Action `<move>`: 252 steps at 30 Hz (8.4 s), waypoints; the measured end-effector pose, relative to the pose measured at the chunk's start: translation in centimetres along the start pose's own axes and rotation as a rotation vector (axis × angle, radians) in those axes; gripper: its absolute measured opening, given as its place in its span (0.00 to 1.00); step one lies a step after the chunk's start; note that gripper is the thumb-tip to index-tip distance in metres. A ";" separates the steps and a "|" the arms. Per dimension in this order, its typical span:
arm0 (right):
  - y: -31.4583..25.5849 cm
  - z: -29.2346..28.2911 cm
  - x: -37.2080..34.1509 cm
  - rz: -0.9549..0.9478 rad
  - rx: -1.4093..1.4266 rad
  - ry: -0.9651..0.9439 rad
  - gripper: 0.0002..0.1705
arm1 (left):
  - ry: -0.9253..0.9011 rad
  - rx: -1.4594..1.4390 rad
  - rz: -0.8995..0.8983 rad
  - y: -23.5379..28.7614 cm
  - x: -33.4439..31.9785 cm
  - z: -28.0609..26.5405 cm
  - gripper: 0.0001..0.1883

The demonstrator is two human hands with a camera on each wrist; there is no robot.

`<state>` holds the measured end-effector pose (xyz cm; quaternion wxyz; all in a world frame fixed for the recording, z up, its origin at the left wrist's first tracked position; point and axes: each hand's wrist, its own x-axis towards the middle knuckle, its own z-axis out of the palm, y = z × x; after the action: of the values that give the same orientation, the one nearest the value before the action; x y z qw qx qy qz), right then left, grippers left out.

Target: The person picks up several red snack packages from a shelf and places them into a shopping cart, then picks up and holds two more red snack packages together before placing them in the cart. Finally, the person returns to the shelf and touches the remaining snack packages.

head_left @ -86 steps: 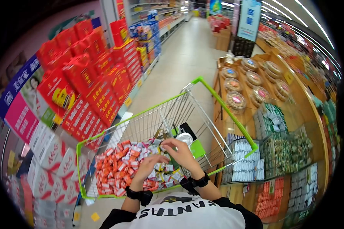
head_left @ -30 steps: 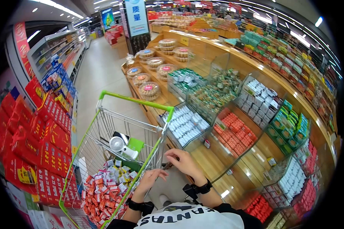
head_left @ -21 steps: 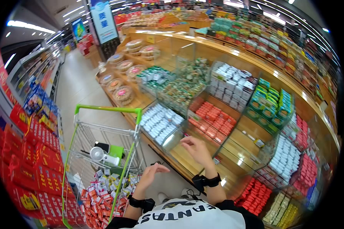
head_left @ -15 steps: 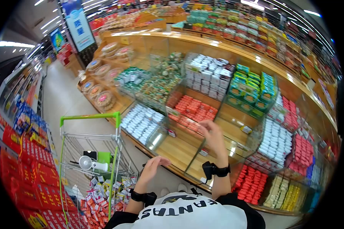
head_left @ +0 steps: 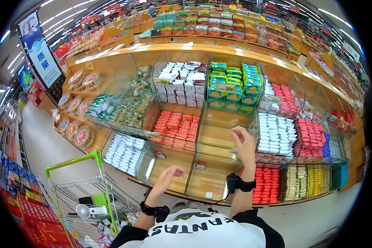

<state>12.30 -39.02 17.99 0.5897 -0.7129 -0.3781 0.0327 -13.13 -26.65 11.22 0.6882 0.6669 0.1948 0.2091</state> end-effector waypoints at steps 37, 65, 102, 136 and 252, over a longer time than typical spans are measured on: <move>7.6 18.2 7.4 0.129 0.121 -0.314 0.08 | -0.286 0.402 0.059 -2.9 23.6 -15.4 0.11; 8.9 22.5 9.5 0.202 0.013 -0.385 0.09 | -0.612 0.973 -0.005 -13.9 32.7 -17.4 0.13; 10.9 22.6 8.4 0.297 -0.005 -0.451 0.09 | -0.871 1.184 -0.131 -14.4 33.0 -18.0 0.15; 11.0 22.8 8.2 0.347 0.010 -0.475 0.09 | -0.806 1.142 -0.184 -11.8 32.3 -16.9 0.13; 0.3 9.2 -4.2 0.087 0.012 -0.828 0.29 | -0.352 -0.049 -0.047 2.3 4.8 -4.8 0.33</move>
<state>4.93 -33.94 13.30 0.3900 -0.6513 -0.5527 0.3438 -11.86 -19.95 13.41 0.7325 0.6714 0.0816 0.0777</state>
